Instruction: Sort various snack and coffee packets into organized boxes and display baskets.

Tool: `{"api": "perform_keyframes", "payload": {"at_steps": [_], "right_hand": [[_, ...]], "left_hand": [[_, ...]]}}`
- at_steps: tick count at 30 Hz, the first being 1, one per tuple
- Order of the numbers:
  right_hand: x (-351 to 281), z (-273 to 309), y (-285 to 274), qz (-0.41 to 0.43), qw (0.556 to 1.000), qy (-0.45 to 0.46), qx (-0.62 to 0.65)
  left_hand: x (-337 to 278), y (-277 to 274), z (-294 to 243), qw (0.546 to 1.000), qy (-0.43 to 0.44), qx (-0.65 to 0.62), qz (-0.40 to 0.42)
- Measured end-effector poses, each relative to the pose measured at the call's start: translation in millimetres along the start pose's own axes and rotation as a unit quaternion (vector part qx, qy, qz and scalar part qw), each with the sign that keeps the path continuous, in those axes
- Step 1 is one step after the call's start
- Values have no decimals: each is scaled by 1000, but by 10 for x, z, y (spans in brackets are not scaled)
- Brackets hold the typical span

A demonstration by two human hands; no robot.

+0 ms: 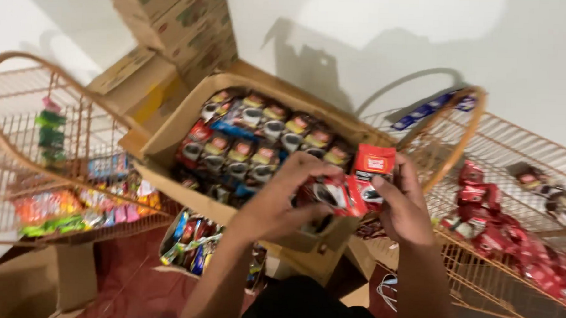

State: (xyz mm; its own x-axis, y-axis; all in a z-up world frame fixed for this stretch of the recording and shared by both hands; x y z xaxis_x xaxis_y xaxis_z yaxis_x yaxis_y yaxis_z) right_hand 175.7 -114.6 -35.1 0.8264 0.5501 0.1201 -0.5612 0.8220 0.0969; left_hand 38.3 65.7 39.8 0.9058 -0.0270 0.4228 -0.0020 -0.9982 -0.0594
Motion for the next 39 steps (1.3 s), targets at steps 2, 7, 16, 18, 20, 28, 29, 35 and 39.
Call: {"api": "perform_keyframes", "payload": {"at_steps": [2,7,16,18,20,28,29,35,39], "right_hand": [[52,-77,221,35,999,23,-28],[154,-88,769,152,978,8,-141],[250,-43,1468,206,811,-88,-541],[242,-162,1536,262,783,-27,-563],[233,-274,1563,274,772,-30,-573],[290,-282,1528,231,773,63,-587],[272,-327,1520,256,782,58,-566],[177,-453,1687,384,767,32,-513],[169,-484,1715,420,757,5,-500]], "left_hand": [[-118,-350,28,998,11,57,4],[-219,-1109,189,989,-45,127,64],[-310,-1481,551,922,-277,213,170],[-353,-1425,612,914,-257,246,195],[-407,-1390,731,923,-215,244,208],[-329,-1461,446,948,-57,262,168],[-400,-1484,596,939,-148,253,179],[-487,-1464,938,886,-344,204,236],[-450,-1506,906,897,-329,217,199]]}}
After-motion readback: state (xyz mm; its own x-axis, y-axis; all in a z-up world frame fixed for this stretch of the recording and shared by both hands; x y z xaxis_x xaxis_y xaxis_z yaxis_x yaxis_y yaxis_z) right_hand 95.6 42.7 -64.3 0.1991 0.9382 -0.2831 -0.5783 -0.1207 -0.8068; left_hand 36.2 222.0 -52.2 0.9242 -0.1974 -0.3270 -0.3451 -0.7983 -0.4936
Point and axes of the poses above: each hand's wrist, its own x-axis towards the middle knuckle, its own y-axis out of the palm, z = x × y, the point moved 6 cm from there along x, towards the middle knuckle, and after that the axes turned 15 degrees about -x, right-handed, at the moved point
